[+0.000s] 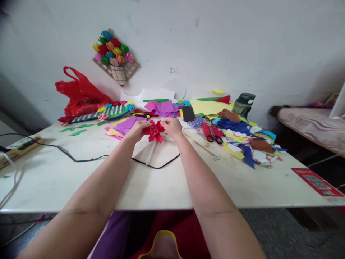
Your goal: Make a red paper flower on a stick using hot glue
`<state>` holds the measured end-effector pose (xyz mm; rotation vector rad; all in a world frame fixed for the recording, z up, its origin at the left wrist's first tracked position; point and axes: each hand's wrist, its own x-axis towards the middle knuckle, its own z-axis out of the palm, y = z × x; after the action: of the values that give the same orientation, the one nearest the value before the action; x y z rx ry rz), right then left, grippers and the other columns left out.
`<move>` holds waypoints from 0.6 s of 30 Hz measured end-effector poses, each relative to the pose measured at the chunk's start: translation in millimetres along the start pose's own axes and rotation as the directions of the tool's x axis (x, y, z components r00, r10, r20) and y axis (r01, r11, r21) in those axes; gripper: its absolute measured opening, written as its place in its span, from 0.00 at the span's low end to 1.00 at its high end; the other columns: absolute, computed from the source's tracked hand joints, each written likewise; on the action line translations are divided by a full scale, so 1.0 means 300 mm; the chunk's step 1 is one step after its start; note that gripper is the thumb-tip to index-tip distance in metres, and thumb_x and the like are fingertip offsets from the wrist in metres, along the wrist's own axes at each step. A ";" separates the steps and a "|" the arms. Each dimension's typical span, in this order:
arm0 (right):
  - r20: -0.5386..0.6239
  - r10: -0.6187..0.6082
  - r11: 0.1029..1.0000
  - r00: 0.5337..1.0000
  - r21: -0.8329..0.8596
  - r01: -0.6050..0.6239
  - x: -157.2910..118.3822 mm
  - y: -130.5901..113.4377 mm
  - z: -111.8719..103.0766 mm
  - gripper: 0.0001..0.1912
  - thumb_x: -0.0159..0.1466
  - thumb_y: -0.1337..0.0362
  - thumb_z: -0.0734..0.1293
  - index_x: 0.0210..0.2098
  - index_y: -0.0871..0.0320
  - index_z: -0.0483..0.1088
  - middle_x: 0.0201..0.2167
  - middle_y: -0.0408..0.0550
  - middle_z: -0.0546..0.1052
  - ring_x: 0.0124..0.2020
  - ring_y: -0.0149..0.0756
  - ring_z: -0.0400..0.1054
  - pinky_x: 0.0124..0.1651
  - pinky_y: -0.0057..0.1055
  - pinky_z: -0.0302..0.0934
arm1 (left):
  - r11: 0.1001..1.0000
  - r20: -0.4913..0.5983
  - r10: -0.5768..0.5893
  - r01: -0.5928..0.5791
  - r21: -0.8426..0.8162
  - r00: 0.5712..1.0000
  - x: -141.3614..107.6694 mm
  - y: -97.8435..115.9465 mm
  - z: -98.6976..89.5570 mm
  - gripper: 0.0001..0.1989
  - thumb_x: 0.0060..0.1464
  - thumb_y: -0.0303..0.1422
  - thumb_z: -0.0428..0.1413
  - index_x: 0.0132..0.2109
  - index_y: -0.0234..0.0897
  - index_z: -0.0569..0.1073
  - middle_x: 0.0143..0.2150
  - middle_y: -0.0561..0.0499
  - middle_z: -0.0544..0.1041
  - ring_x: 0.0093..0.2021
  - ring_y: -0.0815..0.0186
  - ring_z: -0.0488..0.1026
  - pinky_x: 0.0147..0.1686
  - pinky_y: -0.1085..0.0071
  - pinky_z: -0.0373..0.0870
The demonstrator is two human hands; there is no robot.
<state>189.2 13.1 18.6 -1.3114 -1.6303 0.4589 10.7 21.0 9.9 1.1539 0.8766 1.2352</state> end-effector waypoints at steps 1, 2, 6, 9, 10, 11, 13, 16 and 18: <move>-0.001 0.000 1.000 1.000 0.001 0.000 -0.001 0.000 0.001 0.08 0.56 0.60 0.67 0.24 0.57 0.74 0.22 0.42 0.75 0.29 0.34 0.68 0.38 0.31 0.60 | 1.000 -0.001 -0.001 0.001 -0.001 1.000 0.001 -0.001 -0.001 0.12 0.38 0.31 0.68 0.23 0.33 0.72 0.21 0.50 0.73 0.21 0.68 0.69 0.23 0.71 0.68; 0.001 0.001 1.000 1.000 0.001 -0.001 -0.002 0.000 0.003 0.08 0.56 0.60 0.67 0.24 0.57 0.75 0.23 0.42 0.75 0.29 0.34 0.68 0.38 0.31 0.61 | 1.000 0.000 -0.001 0.001 -0.003 1.000 0.002 -0.003 -0.003 0.12 0.38 0.31 0.68 0.23 0.33 0.72 0.21 0.50 0.73 0.21 0.67 0.70 0.23 0.71 0.68; 0.014 0.004 1.000 1.000 -0.002 -0.004 -0.002 0.005 0.006 0.09 0.57 0.60 0.66 0.27 0.57 0.77 0.25 0.44 0.78 0.30 0.35 0.71 0.39 0.31 0.62 | 1.000 0.011 0.006 -0.006 -0.023 1.000 0.004 -0.007 -0.007 0.12 0.37 0.31 0.69 0.24 0.33 0.73 0.20 0.50 0.73 0.20 0.68 0.70 0.22 0.72 0.67; 0.003 -0.006 1.000 1.000 -0.028 0.007 0.003 0.018 -0.011 0.10 0.59 0.60 0.65 0.28 0.57 0.77 0.27 0.44 0.80 0.32 0.36 0.72 0.39 0.31 0.63 | 0.999 -0.002 0.010 -0.010 -0.034 1.000 0.006 -0.008 -0.010 0.12 0.37 0.31 0.69 0.23 0.33 0.72 0.20 0.51 0.73 0.20 0.67 0.70 0.23 0.71 0.68; -0.007 -0.005 0.999 1.000 -0.048 0.004 0.005 0.023 -0.020 0.11 0.59 0.59 0.65 0.29 0.56 0.77 0.28 0.45 0.80 0.33 0.36 0.72 0.39 0.31 0.63 | 0.999 -0.011 0.015 -0.016 -0.040 1.000 0.007 -0.008 -0.012 0.12 0.38 0.31 0.69 0.23 0.34 0.72 0.20 0.51 0.73 0.20 0.67 0.70 0.23 0.71 0.68; -0.019 0.004 0.997 1.000 -0.074 -0.006 0.006 0.028 -0.031 0.12 0.60 0.59 0.64 0.30 0.56 0.78 0.28 0.45 0.81 0.33 0.37 0.73 0.39 0.30 0.62 | 0.999 -0.023 0.021 -0.022 -0.049 1.000 0.009 -0.008 -0.015 0.12 0.38 0.31 0.69 0.23 0.34 0.71 0.21 0.51 0.73 0.21 0.67 0.71 0.23 0.71 0.69; -0.043 0.029 0.987 0.999 -0.156 -0.036 0.008 0.037 -0.054 0.12 0.61 0.58 0.64 0.32 0.56 0.78 0.29 0.45 0.82 0.34 0.37 0.73 0.38 0.31 0.62 | 0.996 -0.048 0.037 -0.040 -0.074 0.998 0.012 -0.008 -0.023 0.13 0.37 0.30 0.69 0.23 0.34 0.71 0.20 0.51 0.73 0.20 0.68 0.70 0.23 0.72 0.68; -0.048 0.027 0.940 0.998 -0.337 -0.042 0.007 0.040 -0.083 0.12 0.62 0.59 0.64 0.35 0.55 0.79 0.32 0.47 0.82 0.38 0.39 0.75 0.41 0.32 0.63 | 0.991 -0.090 0.060 -0.070 -0.118 0.994 0.015 -0.003 -0.041 0.13 0.37 0.30 0.69 0.23 0.34 0.70 0.20 0.51 0.72 0.20 0.69 0.69 0.21 0.73 0.68; -0.055 0.012 0.892 0.998 -0.451 -0.036 0.007 0.040 -0.106 0.12 0.62 0.58 0.65 0.38 0.54 0.79 0.35 0.49 0.83 0.41 0.41 0.75 0.43 0.34 0.64 | 0.986 -0.134 0.072 -0.090 -0.138 0.988 0.015 0.002 -0.054 0.13 0.38 0.30 0.68 0.23 0.35 0.70 0.20 0.52 0.72 0.20 0.69 0.69 0.21 0.72 0.68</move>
<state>222.4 10.8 25.1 -1.6710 -1.7417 0.0510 -4.3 28.4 7.1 1.0113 0.8275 1.4292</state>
